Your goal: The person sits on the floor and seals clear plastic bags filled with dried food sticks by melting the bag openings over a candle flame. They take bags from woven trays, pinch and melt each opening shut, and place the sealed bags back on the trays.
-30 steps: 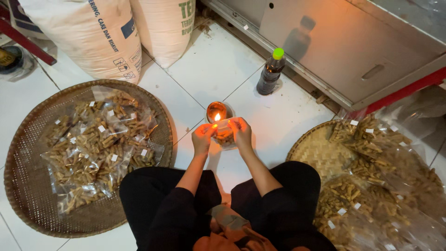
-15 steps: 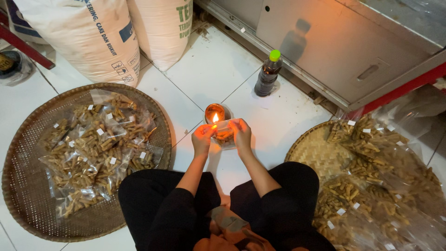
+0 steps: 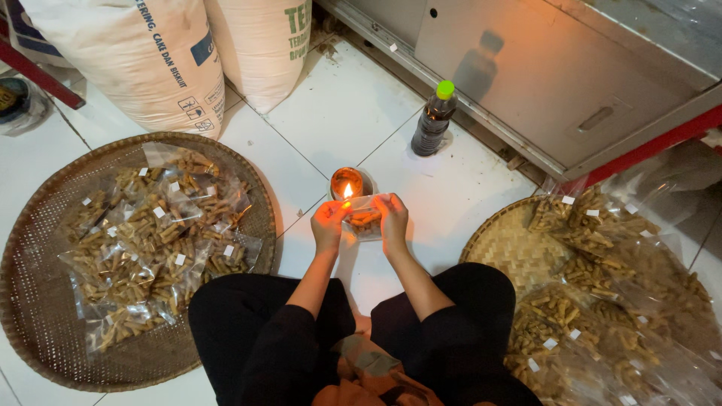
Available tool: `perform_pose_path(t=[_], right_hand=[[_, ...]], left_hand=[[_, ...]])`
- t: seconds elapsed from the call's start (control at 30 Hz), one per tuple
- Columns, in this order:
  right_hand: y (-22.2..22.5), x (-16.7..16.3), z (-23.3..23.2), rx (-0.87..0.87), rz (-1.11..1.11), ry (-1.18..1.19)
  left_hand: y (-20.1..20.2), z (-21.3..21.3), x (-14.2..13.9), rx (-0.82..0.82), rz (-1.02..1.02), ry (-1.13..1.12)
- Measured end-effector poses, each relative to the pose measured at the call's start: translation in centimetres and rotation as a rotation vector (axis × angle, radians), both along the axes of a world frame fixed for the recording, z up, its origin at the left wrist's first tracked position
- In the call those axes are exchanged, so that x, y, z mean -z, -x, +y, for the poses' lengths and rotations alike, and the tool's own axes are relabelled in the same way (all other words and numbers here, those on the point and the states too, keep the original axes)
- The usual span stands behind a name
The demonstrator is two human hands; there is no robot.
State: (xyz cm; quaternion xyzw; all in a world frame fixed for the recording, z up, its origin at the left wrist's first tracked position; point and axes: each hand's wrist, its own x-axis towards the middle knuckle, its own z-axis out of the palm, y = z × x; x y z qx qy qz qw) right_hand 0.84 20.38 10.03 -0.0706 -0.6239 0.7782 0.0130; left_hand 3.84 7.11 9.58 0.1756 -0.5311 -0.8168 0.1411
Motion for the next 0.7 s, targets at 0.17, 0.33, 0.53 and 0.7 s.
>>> perform_pose_path(t=[0.17, 0.33, 0.53, 0.7], right_hand=[[0.04, -0.38, 0.18, 0.024, -0.106, 0.025], [-0.13, -0.78, 0.26, 0.034, -0.141, 0.113], [-0.15, -0.76, 0.59, 0.043, -0.12, 0.105], [-0.15, -0.78, 0.62, 0.055, -0.201, 0.149]], left_hand=[[-0.02, 0.26, 0.0, -0.005, 0.042, 0.027], [0.25, 0.45, -0.3, -0.054, 0.01, 0.051], [-0.15, 0.38, -0.7, 0.009, 0.018, -0.013], [-0.17, 0.31, -0.66, 0.024, 0.029, -0.064]])
